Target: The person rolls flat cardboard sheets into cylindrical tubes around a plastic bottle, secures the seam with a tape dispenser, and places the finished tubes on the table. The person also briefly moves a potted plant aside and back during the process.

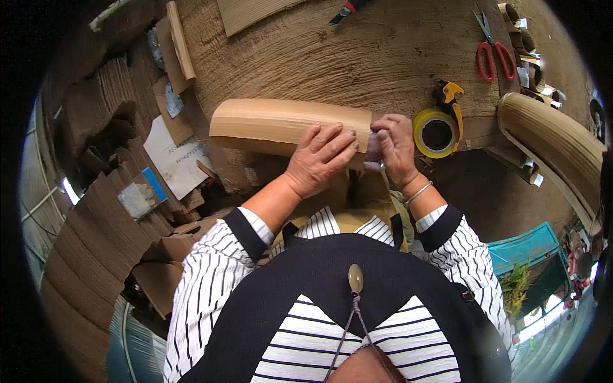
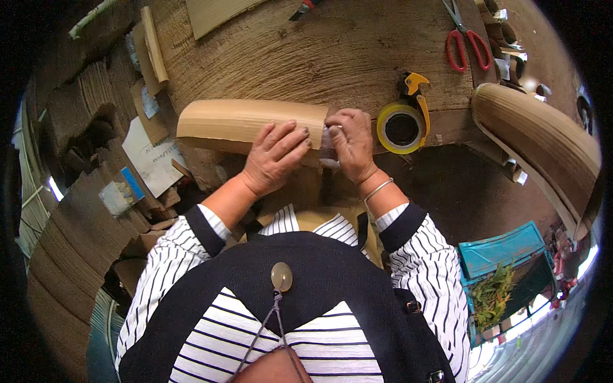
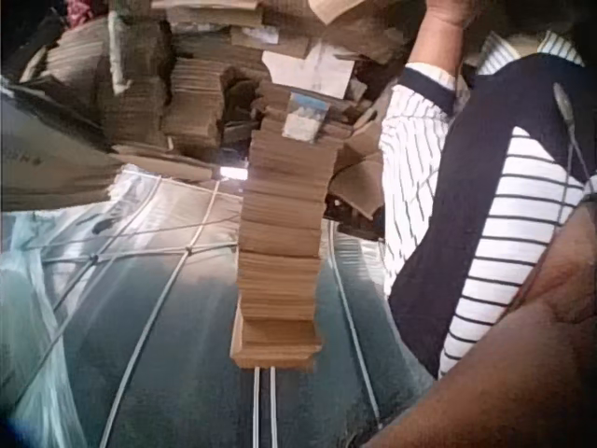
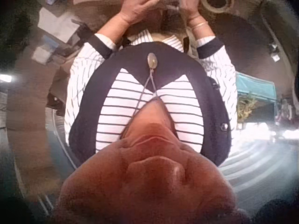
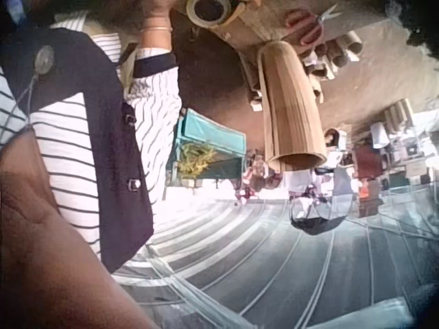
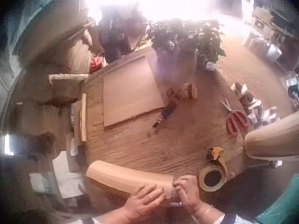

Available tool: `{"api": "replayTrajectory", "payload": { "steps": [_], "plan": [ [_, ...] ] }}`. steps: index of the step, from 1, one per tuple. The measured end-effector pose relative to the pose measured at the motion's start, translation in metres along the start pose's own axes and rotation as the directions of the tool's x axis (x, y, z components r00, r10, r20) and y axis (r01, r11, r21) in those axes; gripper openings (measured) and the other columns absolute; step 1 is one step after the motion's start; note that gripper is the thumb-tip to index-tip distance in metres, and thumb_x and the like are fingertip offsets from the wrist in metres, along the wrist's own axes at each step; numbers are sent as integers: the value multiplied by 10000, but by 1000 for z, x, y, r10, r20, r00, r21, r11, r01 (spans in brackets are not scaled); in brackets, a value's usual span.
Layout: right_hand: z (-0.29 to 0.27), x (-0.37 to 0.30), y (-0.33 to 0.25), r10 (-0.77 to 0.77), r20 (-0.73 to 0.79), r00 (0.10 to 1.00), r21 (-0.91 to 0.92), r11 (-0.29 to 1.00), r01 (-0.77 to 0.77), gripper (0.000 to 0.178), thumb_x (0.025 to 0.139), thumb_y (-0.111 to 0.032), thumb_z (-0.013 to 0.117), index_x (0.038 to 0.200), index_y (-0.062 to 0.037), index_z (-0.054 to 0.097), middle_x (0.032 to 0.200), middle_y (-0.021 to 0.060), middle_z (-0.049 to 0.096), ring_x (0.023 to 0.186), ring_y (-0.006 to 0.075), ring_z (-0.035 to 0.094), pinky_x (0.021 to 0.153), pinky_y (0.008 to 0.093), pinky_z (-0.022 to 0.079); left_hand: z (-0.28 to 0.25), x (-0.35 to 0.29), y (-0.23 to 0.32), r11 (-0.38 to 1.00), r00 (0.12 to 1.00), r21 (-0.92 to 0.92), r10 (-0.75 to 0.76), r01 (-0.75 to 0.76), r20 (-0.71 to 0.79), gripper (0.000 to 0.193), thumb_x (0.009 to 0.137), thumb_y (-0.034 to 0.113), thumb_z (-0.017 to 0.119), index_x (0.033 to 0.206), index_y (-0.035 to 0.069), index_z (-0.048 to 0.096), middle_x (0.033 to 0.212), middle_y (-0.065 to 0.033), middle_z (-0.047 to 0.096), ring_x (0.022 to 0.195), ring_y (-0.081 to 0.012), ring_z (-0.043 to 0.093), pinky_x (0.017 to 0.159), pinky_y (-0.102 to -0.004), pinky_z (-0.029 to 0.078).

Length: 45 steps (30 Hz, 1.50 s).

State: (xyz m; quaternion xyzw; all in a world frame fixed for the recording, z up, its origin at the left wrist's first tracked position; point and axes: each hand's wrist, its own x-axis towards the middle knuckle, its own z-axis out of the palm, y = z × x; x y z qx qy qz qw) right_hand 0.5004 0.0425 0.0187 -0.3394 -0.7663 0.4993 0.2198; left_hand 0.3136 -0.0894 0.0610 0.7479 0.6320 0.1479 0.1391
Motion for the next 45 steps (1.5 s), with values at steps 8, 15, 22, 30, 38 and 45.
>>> {"api": "replayTrajectory", "payload": {
  "steps": [8,15,22,30,38,45],
  "plan": [
    [-13,63,20,-539,376,754,164,839,519,444,842,-316,686,1183,-38,619,1207,169,610,1097,387,599,942,452,495,-1,7,-14,997,999,-66,36,-33,40,415,816,163,597,1231,140,616,1361,-34,555,1333,-273,463,1141,-470,283],
    [-6,65,19,-484,259,836,191,874,446,410,766,-362,756,981,-22,677,1018,139,673,867,321,660,739,376,551,5,7,-17,995,999,-95,38,-36,12,342,832,168,581,1165,158,658,1309,-21,591,1287,-284,517,1110,-460,343],
    [-5,69,16,-429,187,884,164,901,403,325,719,-307,797,852,-42,663,906,111,682,749,289,638,664,360,535,5,18,-24,981,998,-185,48,-52,-28,332,804,134,611,1132,112,663,1282,-59,600,1251,-299,533,1035,-464,423],
    [-62,47,16,-357,-286,889,-505,845,176,416,840,-216,737,1195,-34,619,1178,143,607,1127,312,557,962,414,458,-3,20,4,986,990,-83,-144,142,-11,533,705,200,752,1202,64,615,1269,-124,581,1175,-357,543,974,-470,458],
    [-98,24,55,583,-196,788,-683,496,-536,664,733,-286,773,1326,-90,548,1228,165,606,1152,366,569,960,460,478,10,16,42,882,868,-100,-470,460,-158,768,614,236,852,1301,80,546,1324,-117,513,1215,-362,473,1022,-464,415],
    [-134,15,-27,450,118,885,281,840,-464,555,751,-45,640,1291,47,554,1070,52,668,945,128,632,854,261,500,23,-1,26,871,844,-161,-490,464,-219,728,624,275,850,1279,125,572,1355,-48,496,1258,-298,437,1053,-440,394]
  ]
}}
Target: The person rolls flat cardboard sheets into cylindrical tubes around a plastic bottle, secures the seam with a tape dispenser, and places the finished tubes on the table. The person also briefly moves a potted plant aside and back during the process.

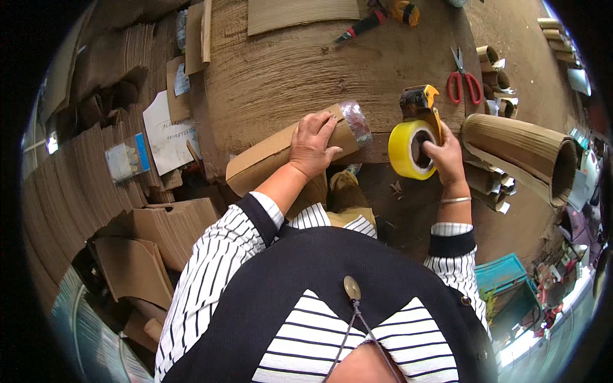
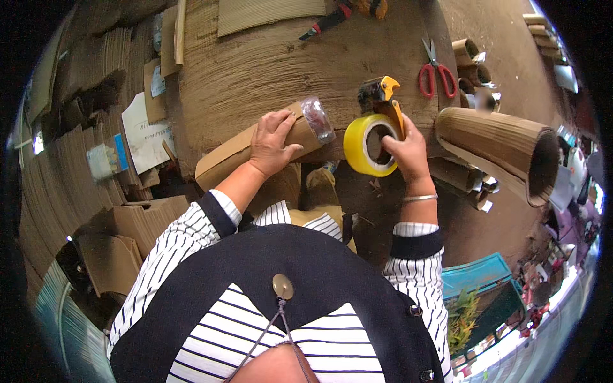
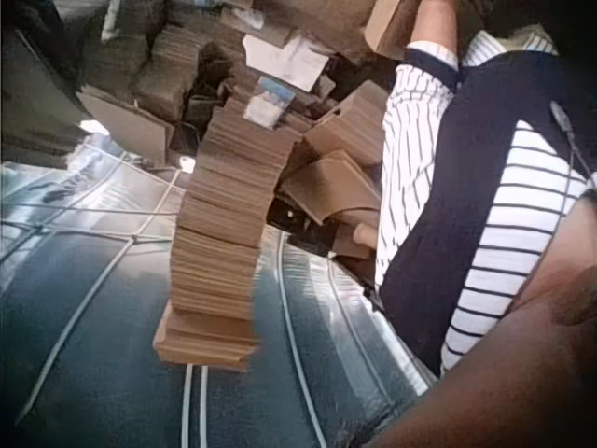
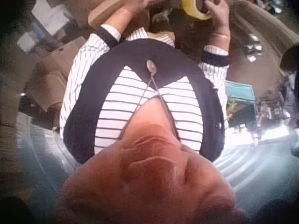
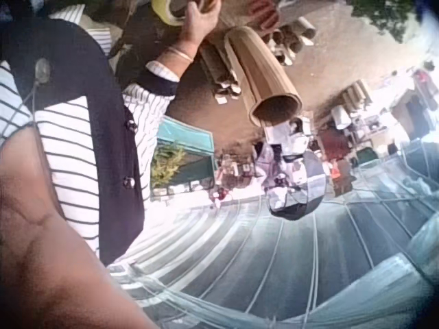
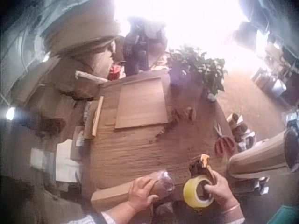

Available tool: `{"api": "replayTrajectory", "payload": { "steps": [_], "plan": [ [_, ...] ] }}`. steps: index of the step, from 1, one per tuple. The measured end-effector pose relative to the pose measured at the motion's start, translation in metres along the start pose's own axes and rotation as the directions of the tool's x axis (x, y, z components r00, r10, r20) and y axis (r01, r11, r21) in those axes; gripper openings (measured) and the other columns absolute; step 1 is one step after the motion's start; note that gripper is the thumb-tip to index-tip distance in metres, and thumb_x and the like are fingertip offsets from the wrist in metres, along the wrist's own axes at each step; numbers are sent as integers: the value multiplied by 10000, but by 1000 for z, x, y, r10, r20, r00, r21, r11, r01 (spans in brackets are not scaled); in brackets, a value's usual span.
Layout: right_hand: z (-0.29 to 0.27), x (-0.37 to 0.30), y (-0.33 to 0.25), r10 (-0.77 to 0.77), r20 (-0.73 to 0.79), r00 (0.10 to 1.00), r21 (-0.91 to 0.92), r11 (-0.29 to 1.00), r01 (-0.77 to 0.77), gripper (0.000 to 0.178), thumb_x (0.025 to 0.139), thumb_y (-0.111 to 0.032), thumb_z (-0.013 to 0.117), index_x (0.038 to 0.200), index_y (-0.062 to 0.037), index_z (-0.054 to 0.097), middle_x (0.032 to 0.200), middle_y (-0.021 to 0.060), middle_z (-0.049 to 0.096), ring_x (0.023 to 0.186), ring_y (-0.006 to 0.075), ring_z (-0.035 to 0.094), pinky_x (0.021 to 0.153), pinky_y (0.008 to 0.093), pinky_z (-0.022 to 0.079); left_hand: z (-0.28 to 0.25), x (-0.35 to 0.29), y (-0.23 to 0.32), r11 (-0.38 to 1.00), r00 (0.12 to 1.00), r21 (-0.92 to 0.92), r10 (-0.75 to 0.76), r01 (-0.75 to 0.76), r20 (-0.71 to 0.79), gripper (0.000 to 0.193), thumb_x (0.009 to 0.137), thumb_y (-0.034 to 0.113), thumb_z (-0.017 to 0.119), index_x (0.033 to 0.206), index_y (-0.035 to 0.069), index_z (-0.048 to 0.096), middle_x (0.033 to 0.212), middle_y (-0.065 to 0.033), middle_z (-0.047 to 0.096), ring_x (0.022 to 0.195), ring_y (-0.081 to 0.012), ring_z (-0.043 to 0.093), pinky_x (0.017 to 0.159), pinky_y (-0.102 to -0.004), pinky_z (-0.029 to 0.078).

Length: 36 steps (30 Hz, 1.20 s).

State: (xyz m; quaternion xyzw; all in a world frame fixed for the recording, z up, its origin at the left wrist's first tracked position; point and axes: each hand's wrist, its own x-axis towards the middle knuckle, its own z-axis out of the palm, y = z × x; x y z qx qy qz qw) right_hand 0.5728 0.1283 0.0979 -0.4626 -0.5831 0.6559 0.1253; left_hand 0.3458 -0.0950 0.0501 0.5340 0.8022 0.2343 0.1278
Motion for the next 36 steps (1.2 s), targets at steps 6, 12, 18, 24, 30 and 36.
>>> {"api": "replayTrajectory", "payload": {
  "steps": [6,12,18,24,30,36],
  "plan": [
    [57,-43,-70,-93,160,983,214,975,57,729,724,-4,583,1434,20,419,1291,91,554,1134,162,563,960,267,459,-2,-4,-10,1000,999,2,9,-9,-48,718,619,299,848,1268,135,587,1352,-11,515,1227,-278,448,1027,-427,420],
    [112,-21,-61,-309,126,943,-327,884,333,721,721,-96,669,1417,-49,486,1288,179,623,1158,254,627,988,331,481,4,-7,-13,998,994,-27,46,-49,-97,697,605,294,844,1245,154,608,1330,13,535,1184,-264,472,992,-425,439],
    [152,-11,-74,-139,146,980,-848,492,196,670,731,-248,662,1388,-207,537,1073,229,675,1004,394,655,893,443,523,-2,-7,-11,996,981,-43,75,-84,-177,600,603,263,806,1173,138,666,1242,8,612,1126,-254,540,952,-417,470],
    [167,5,-85,-31,143,989,-936,322,145,639,779,-324,629,1397,-208,514,1100,211,678,1029,375,659,898,449,525,15,-7,-19,987,963,-52,135,-151,-232,505,655,245,774,1117,94,638,1241,-41,585,1133,-249,539,957,-403,472],
    [182,11,-107,138,141,980,-957,274,99,641,768,-266,611,1393,-150,523,1132,225,677,1069,378,646,935,426,503,16,-9,-13,994,974,-11,108,-113,-200,517,660,244,773,1119,80,602,1297,-92,533,1153,-287,530,978,-412,463],
    [176,27,-109,239,249,939,-920,363,151,674,738,-293,637,1369,-87,524,1112,206,691,1062,348,662,906,414,520,10,-5,-8,988,969,10,153,-154,-194,538,640,286,793,1109,101,606,1301,-65,545,1113,-276,531,950,-419,463]
  ]
}}
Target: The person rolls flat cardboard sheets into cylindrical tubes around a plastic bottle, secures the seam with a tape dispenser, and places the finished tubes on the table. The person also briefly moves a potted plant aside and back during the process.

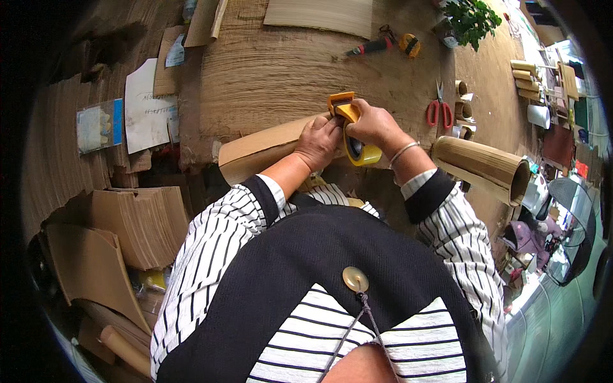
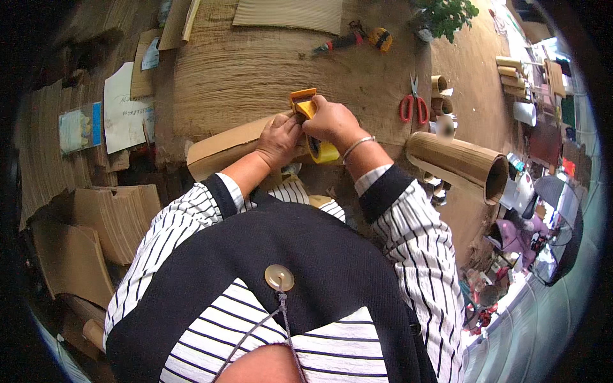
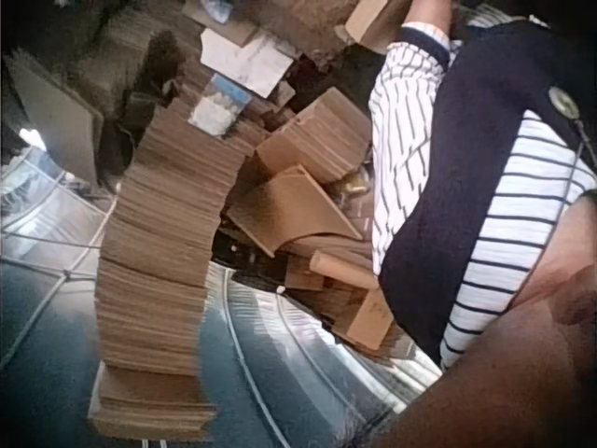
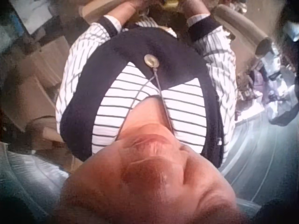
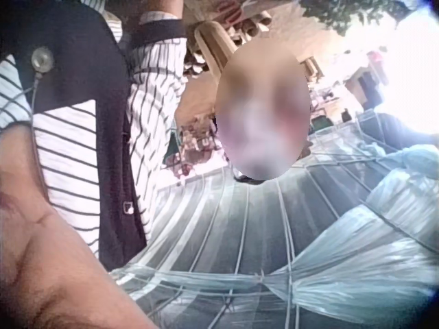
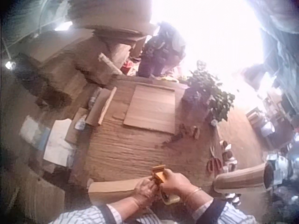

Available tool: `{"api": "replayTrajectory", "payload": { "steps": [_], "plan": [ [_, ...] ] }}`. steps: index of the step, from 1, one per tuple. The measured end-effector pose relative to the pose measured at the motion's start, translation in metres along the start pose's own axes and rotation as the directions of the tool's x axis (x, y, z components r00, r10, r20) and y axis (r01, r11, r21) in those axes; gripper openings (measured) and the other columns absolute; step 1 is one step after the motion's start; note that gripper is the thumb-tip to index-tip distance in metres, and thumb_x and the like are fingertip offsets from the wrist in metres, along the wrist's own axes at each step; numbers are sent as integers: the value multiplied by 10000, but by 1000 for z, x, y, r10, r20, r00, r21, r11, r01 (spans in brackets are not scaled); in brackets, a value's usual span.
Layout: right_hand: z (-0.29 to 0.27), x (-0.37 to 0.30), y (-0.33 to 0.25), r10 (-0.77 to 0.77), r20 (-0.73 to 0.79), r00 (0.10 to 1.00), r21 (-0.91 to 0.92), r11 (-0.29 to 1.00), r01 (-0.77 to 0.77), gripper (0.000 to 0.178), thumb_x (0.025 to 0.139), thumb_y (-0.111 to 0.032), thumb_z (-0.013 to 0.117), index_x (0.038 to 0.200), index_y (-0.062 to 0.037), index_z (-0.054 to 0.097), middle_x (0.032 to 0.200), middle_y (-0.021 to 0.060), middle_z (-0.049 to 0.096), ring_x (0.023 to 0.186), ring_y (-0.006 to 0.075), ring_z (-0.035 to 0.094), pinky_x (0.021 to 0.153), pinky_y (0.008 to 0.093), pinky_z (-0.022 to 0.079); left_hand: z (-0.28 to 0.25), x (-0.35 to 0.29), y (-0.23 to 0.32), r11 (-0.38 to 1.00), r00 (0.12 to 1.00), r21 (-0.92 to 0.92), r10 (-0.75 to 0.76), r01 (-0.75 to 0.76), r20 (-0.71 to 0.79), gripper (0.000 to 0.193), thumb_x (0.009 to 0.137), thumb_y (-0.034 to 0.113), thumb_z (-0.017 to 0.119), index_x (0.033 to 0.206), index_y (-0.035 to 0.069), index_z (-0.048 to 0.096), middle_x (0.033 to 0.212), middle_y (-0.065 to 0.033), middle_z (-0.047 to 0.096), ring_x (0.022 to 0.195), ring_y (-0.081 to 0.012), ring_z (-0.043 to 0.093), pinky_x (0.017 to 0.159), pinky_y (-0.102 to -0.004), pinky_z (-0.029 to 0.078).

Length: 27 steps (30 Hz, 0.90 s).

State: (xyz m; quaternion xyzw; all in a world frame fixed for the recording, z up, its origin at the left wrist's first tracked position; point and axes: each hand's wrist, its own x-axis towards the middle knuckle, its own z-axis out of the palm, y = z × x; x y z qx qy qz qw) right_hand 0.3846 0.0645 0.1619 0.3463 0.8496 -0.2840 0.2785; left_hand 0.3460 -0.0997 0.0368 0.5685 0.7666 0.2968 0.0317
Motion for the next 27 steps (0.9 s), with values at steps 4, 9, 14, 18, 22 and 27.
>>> {"api": "replayTrajectory", "payload": {
  "steps": [4,9,14,18,22,27],
  "plan": [
    [-23,19,14,18,146,989,298,953,-61,708,717,-303,684,1353,-30,538,1097,227,689,993,322,689,852,365,540,3,4,-2,999,999,-4,45,-45,-5,525,625,293,810,1077,117,608,1182,-30,607,1057,-269,532,913,-420,467],
    [11,-60,60,-105,-200,974,394,902,178,691,745,-237,654,1420,-180,512,1015,255,669,928,341,687,824,397,538,-11,5,-5,998,994,-38,-38,42,107,550,620,312,834,1075,132,583,1164,-9,629,1041,-262,539,899,-416,470],
    [83,-108,87,-75,-331,941,175,975,140,693,765,-266,667,1431,-280,477,937,189,591,857,375,645,778,453,539,-16,14,1,994,981,-40,-93,101,169,685,595,254,861,1189,125,544,1196,-23,634,1067,-268,537,910,-406,470],
    [89,-95,80,-46,-313,949,132,987,92,658,769,-280,681,1402,-307,501,937,184,589,817,375,656,734,461,550,-17,23,-1,991,944,47,-135,127,300,872,652,279,846,1395,106,423,1321,-43,567,1158,-274,497,959,-430,431],
    [94,-95,81,-53,-329,943,156,982,110,647,768,-271,688,1390,-306,511,941,180,592,821,370,661,731,454,554,-16,33,2,985,930,151,-129,81,345,855,713,277,793,1434,77,378,1416,-122,498,1294,-313,450,1008,-473,397],
    [91,-118,83,-88,-391,916,206,962,181,652,745,-270,702,1375,-296,532,892,161,575,768,357,653,688,455,548,4,47,-9,964,816,191,-261,187,516,968,695,436,779,1467,54,337,1471,-163,429,1357,-333,416,1060,-458,391]
  ]
}}
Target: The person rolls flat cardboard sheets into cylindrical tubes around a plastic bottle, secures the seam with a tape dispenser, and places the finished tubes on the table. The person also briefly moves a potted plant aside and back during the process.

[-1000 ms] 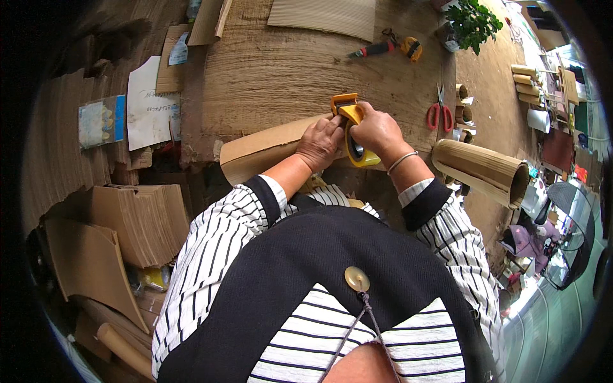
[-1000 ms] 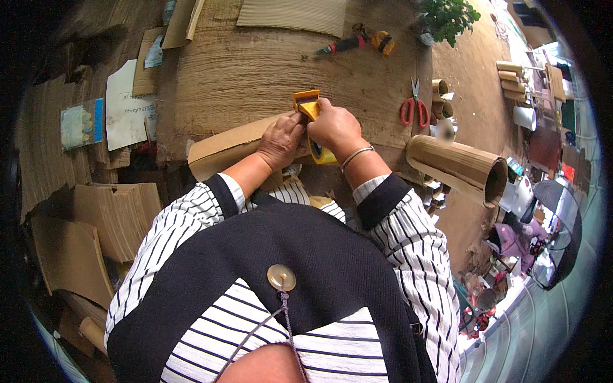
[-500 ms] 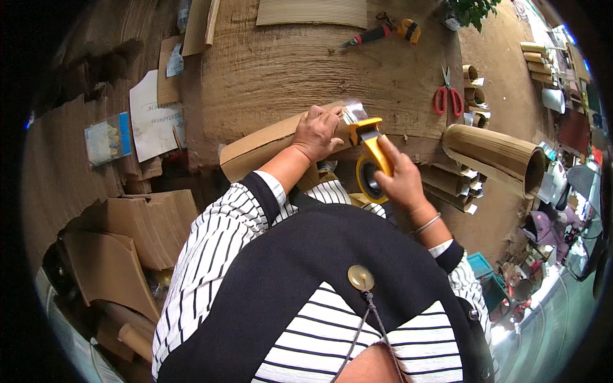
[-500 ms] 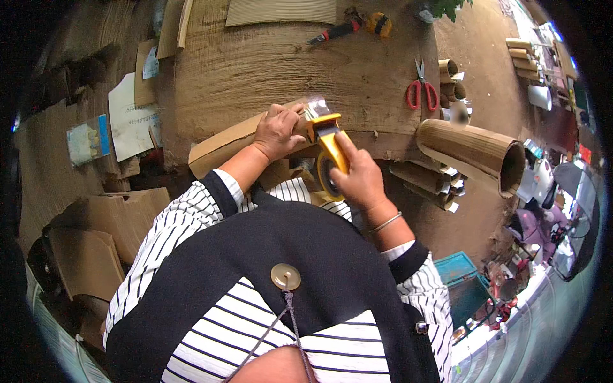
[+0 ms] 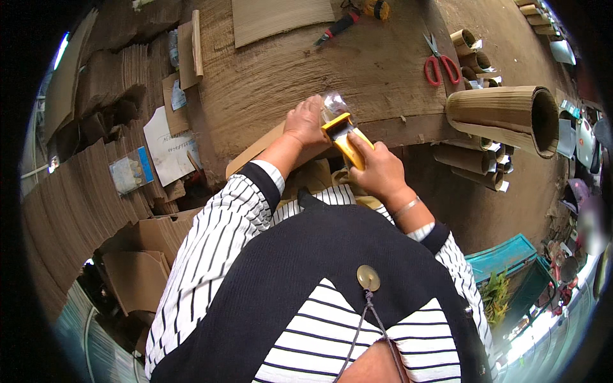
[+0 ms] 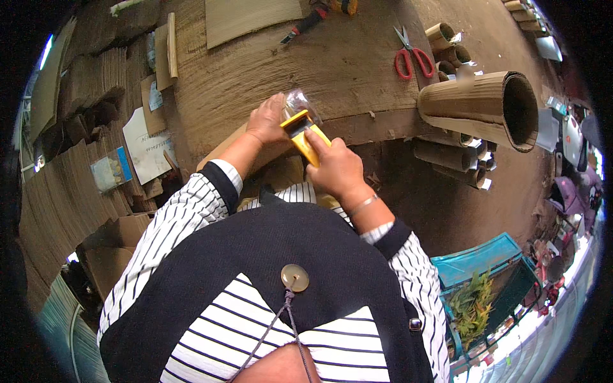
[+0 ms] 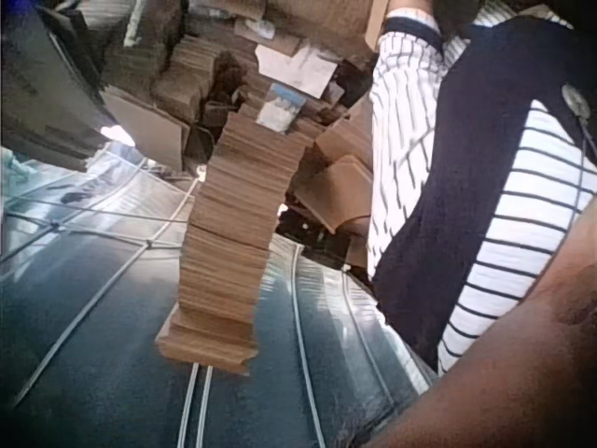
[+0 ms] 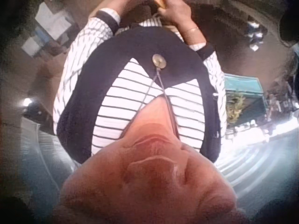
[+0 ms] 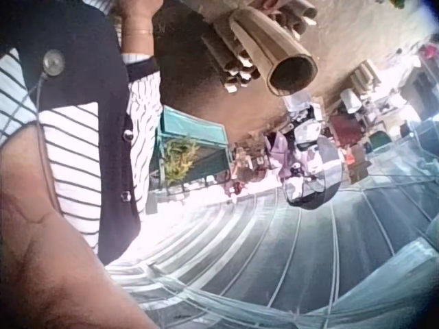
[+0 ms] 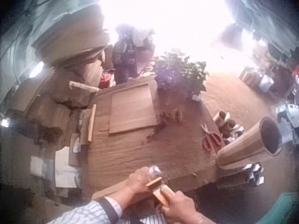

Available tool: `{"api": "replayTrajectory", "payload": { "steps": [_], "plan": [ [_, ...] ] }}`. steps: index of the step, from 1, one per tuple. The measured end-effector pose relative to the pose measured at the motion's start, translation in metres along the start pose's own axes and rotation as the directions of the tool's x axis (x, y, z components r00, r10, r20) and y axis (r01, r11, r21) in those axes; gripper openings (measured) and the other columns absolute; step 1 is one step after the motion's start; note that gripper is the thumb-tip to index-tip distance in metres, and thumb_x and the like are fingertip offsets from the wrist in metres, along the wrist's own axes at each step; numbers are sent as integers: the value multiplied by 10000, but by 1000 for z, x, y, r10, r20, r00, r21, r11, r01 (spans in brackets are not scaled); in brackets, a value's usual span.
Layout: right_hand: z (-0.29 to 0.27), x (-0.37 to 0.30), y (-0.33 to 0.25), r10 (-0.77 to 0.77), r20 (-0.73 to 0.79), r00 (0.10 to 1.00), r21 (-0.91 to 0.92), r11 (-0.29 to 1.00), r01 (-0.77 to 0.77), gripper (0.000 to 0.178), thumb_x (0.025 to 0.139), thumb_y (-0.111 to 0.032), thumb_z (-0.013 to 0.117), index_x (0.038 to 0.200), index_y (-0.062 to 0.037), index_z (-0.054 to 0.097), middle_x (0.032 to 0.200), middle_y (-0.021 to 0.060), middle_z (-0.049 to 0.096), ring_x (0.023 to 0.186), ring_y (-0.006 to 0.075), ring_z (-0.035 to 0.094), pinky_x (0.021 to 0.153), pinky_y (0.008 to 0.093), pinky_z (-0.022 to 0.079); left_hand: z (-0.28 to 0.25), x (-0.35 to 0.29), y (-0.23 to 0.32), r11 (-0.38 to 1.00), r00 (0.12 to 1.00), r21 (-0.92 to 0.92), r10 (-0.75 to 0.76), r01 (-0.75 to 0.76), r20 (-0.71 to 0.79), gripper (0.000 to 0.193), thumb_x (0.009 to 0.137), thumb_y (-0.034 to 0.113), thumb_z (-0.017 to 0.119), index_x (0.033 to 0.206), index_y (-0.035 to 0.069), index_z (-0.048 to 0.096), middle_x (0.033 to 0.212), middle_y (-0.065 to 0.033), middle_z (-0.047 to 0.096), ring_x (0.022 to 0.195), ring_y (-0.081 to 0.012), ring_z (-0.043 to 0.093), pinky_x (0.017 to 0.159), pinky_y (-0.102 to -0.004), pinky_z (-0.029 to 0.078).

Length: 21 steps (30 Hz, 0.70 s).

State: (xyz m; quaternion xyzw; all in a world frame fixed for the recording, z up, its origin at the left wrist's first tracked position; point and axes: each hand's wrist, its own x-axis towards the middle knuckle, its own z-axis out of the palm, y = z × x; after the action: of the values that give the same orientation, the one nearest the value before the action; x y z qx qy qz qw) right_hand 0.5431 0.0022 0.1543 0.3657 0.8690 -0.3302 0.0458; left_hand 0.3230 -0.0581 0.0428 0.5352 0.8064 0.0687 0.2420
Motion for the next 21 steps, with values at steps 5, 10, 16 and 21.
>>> {"api": "replayTrajectory", "payload": {
  "steps": [5,10,16,21],
  "plan": [
    [-32,-53,-4,-79,-8,997,58,995,79,711,704,-248,748,1380,-282,530,839,128,536,686,329,625,611,416,541,-1,-2,2,999,998,5,-54,54,37,1153,570,531,838,1478,54,312,1466,-171,429,1343,-343,433,1085,-448,387],
    [-7,-74,36,-61,-3,998,28,998,61,770,677,-215,776,1398,-300,516,848,111,522,671,306,617,585,400,539,-18,0,6,997,993,-36,-58,62,102,1205,511,543,860,1471,56,319,1461,-182,431,1334,-342,446,1095,-416,392],
    [45,-4,45,-36,28,999,-95,995,39,789,671,-201,770,1403,-322,502,881,119,542,722,323,629,629,420,542,-44,47,-31,952,899,-293,49,89,434,1200,508,477,894,1461,5,338,1394,-196,507,1300,-336,489,1094,-380,393],
    [31,63,-4,-68,-33,997,-58,996,66,745,701,-224,779,1388,-319,505,900,127,562,754,337,644,660,435,553,-57,74,-96,810,910,-557,75,183,409,835,653,402,824,1346,38,534,1334,-192,578,1233,-311,557,1041,-376,435]
  ]
}}
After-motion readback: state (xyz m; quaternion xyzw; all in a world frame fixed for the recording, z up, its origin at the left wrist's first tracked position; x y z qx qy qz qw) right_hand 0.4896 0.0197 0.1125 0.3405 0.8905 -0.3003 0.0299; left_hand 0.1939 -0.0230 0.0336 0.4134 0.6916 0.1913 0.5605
